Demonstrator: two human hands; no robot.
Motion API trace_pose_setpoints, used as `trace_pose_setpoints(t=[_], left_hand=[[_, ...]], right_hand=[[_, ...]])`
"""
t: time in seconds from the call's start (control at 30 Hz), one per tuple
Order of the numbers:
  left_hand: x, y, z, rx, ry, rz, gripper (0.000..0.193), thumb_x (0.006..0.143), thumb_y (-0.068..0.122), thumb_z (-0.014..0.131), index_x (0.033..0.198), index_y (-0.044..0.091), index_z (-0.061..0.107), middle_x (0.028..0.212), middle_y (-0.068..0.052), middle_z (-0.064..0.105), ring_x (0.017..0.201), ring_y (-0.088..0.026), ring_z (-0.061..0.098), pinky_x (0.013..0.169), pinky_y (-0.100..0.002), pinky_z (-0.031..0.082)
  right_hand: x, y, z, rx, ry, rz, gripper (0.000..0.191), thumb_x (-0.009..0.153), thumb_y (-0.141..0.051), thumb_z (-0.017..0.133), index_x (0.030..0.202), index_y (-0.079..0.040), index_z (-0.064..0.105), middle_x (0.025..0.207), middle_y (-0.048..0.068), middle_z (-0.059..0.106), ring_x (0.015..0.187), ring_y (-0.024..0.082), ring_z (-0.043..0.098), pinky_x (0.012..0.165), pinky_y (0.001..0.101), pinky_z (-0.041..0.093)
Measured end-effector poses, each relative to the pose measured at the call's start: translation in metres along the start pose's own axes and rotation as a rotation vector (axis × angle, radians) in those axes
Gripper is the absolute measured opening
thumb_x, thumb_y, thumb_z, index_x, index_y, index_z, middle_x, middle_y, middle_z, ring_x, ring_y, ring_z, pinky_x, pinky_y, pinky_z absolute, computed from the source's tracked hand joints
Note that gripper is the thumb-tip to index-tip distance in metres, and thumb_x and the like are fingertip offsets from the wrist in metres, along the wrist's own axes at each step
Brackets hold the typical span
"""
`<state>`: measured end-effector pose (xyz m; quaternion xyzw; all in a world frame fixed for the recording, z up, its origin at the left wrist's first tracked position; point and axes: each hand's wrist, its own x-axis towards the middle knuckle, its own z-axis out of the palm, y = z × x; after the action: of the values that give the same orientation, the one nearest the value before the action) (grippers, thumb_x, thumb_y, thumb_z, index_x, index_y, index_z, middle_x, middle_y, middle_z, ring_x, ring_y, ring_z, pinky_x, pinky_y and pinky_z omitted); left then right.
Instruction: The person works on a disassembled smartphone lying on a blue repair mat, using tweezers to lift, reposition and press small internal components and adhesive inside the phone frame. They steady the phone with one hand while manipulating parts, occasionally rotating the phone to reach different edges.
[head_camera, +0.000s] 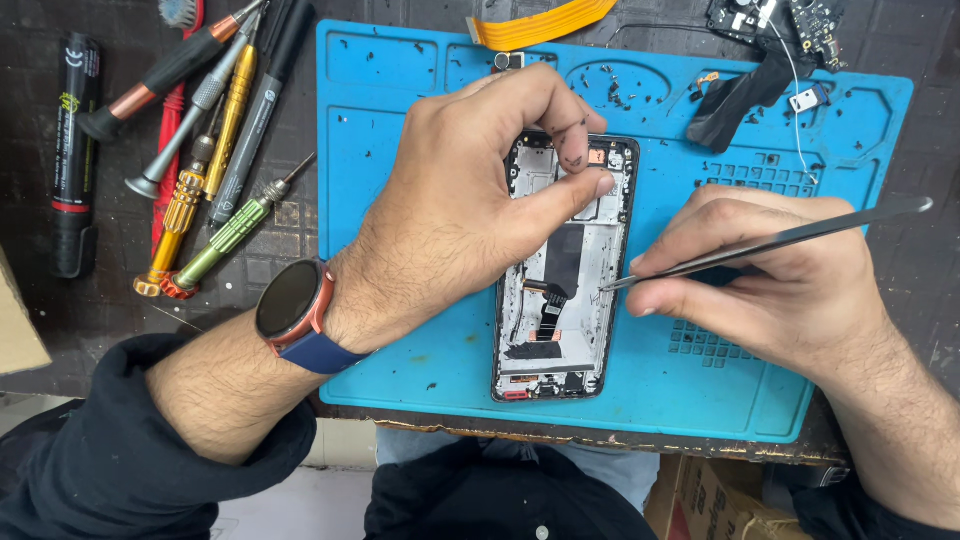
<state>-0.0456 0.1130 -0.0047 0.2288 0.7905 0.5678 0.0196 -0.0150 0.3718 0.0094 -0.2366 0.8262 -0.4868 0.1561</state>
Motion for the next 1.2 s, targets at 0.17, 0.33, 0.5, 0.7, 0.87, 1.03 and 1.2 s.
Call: trace_pose_setpoints(t=[0.17,0.33,0.5,0.7,0.87,1.03,1.2], left_hand=[[0.004,0.002,0.01,-0.005,-0.002,-0.001,0.024,0.094,0.008,0.085,0.098,0.004,0.062,0.099,-0.002,0.072,0.114,-0.019,0.076,0.095,-0.031,0.062],[0.012,0.004,0.018,0.002,-0.006,-0.011,0.023,0.094,0.008,0.084,0.096,0.004,0.061,0.095,-0.002,0.07,0.111,-0.018,0.075,0.093,-0.032,0.061],[0.015,0.001,0.026,0.023,-0.021,0.029,0.021,0.097,0.007,0.081,0.103,0.003,0.062,0.099,-0.003,0.069,0.104,-0.02,0.072,0.094,-0.032,0.059],[0.012,0.006,0.023,0.026,-0.05,0.05,0.015,0.1,0.013,0.077,0.106,0.005,0.066,0.108,-0.005,0.069,0.108,-0.021,0.071,0.095,-0.032,0.058],[0.011,0.012,0.016,-0.009,-0.072,0.045,0.011,0.102,0.016,0.076,0.108,0.008,0.072,0.125,-0.006,0.066,0.115,-0.018,0.07,0.102,-0.03,0.058],[0.014,0.024,0.013,0.019,-0.117,0.041,0.016,0.091,0.018,0.079,0.106,0.011,0.076,0.127,-0.006,0.064,0.119,-0.02,0.069,0.102,-0.032,0.058],[0.02,0.034,0.011,0.035,-0.134,0.019,0.016,0.087,0.019,0.08,0.102,0.013,0.077,0.126,-0.004,0.064,0.117,-0.019,0.068,0.099,-0.032,0.058]], right_hand=[[-0.01,0.008,-0.006,0.047,0.013,0.085,0.02,0.079,-0.01,0.085,0.091,-0.004,0.071,0.086,0.006,0.075,0.078,0.012,0.074,0.063,0.024,0.058],[-0.015,0.016,-0.017,0.127,0.06,0.103,0.016,0.086,-0.009,0.082,0.093,-0.001,0.069,0.084,0.008,0.076,0.078,0.014,0.076,0.065,0.0261,0.061],[-0.016,0.018,-0.021,0.452,0.24,0.129,0.02,0.091,-0.013,0.079,0.096,0.002,0.065,0.088,0.013,0.071,0.078,0.019,0.077,0.071,0.0324,0.068],[-0.012,0.009,-0.018,0.296,0.337,0.06,0.017,0.094,-0.005,0.076,0.098,0.005,0.063,0.095,0.019,0.071,0.078,0.022,0.076,0.071,0.0322,0.068],[-0.01,0.008,-0.015,0.365,0.363,0.065,0.016,0.093,-0.001,0.075,0.1,0.006,0.062,0.097,0.019,0.071,0.079,0.021,0.076,0.076,0.034,0.068],[-0.015,0.012,-0.018,0.43,0.334,0.021,0.012,0.1,0.004,0.075,0.102,0.009,0.065,0.099,0.021,0.072,0.081,0.022,0.076,0.073,0.0321,0.068],[-0.016,0.012,-0.022,0.457,0.337,0.035,0.009,0.098,0.005,0.074,0.102,0.009,0.067,0.099,0.021,0.072,0.082,0.022,0.076,0.072,0.0322,0.068]])
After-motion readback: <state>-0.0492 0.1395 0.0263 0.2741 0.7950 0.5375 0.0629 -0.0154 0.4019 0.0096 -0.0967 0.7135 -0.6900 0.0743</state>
